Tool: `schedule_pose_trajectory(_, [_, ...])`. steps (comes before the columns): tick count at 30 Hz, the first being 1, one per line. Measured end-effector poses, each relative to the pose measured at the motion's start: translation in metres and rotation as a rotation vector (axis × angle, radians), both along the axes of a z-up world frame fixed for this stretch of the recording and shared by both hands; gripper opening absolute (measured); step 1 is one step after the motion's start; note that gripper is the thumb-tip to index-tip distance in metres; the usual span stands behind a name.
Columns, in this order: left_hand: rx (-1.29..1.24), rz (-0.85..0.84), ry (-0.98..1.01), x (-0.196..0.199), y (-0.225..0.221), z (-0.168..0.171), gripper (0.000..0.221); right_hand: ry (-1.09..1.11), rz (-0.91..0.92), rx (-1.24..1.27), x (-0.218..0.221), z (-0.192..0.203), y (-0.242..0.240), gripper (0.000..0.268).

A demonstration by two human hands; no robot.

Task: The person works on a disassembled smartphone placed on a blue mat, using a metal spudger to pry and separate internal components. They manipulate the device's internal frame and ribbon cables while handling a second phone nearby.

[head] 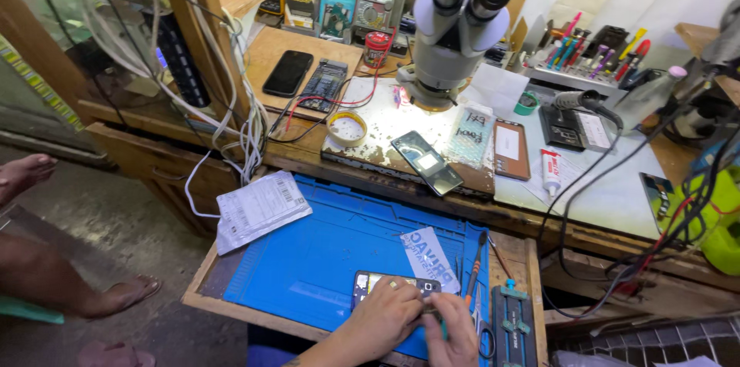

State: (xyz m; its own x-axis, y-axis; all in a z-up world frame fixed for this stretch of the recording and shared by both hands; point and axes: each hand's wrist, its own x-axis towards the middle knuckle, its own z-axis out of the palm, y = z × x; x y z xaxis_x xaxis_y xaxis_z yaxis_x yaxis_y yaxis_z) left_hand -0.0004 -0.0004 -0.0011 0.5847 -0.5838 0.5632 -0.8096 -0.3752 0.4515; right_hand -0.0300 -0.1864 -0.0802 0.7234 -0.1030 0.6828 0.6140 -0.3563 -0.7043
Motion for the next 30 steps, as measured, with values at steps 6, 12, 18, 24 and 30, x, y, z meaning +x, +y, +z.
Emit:
schedule_pose_trajectory(6, [-0.018,0.002,-0.026,0.005,-0.002,-0.012,0.024,-0.059,-0.036,-0.109,-0.001,-0.002,0.002,0.038])
schedule_pose_trajectory(12, [-0.021,-0.029,-0.060,0.014,-0.004,-0.023,0.026,-0.070,-0.032,-0.075,0.004,0.005,0.003,0.041])
schedule_pose_trajectory(18, [0.012,-0.010,-0.007,0.012,-0.002,-0.024,0.021,-0.057,-0.024,-0.123,-0.006,0.011,0.008,0.043])
schedule_pose_trajectory(24, [0.037,-0.026,-0.018,0.019,-0.005,-0.030,0.023,-0.094,0.056,-0.119,-0.003,0.023,0.003,0.044])
schedule_pose_trajectory(30, [0.014,-0.023,-0.013,0.014,-0.005,-0.026,0.023,-0.073,0.039,-0.127,-0.006,0.021,0.003,0.044])
